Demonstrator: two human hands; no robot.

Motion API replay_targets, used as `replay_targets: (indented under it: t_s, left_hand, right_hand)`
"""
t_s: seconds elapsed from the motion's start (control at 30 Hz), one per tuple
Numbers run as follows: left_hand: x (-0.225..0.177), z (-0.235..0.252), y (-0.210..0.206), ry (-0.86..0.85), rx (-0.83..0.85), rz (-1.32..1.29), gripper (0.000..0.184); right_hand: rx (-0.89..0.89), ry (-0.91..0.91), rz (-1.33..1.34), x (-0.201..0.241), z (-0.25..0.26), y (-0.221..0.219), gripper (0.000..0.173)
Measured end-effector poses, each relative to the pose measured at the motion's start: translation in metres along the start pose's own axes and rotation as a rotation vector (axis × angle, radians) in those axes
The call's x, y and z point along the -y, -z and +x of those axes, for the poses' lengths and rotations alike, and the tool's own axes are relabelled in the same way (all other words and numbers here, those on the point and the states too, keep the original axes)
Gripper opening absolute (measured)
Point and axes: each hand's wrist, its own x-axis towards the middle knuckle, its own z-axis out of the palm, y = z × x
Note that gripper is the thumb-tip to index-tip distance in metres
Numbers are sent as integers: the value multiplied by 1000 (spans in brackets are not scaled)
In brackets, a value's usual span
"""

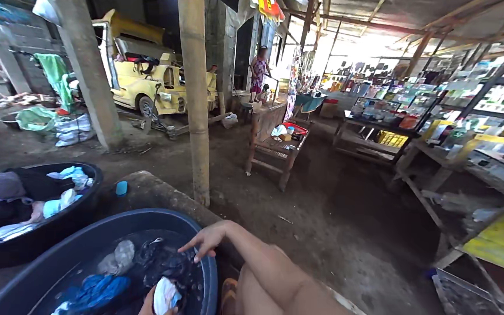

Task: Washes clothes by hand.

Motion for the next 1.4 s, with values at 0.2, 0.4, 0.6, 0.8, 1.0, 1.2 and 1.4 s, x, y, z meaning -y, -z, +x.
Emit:
replay_targets:
  t_s: [0.2,0.4,0.6,0.8,1.0,1.2,1.4]
  left_hand:
    - [-5,1,0,31,4,6,95]
    - [2,-3,5,67,-3,56,96]
    - [1,-4,19,4,-55,80,92]
    - [-55,-67,113,15,-459,510,83]
    - [-71,-233,272,176,-1649,869,87]
    - [54,-315,363,769,-1199,617,86]
    - [127,-295,342,840,-1002,640,84]
  right_hand:
    - [-51,-73,-60,0,16,-10,55]
    - [-96,-207,-366,-12,34,-12,82]
    - [-91,-145,-375,-9,23,-11,60]
    - [-26,-131,-410,-35,54,-13,63]
    - [-52,-13,-425,-40,87,-22,61]
    - [39,-106,-491,16,98,-49,59]
    - [211,-92,-648,36,158,-89,47]
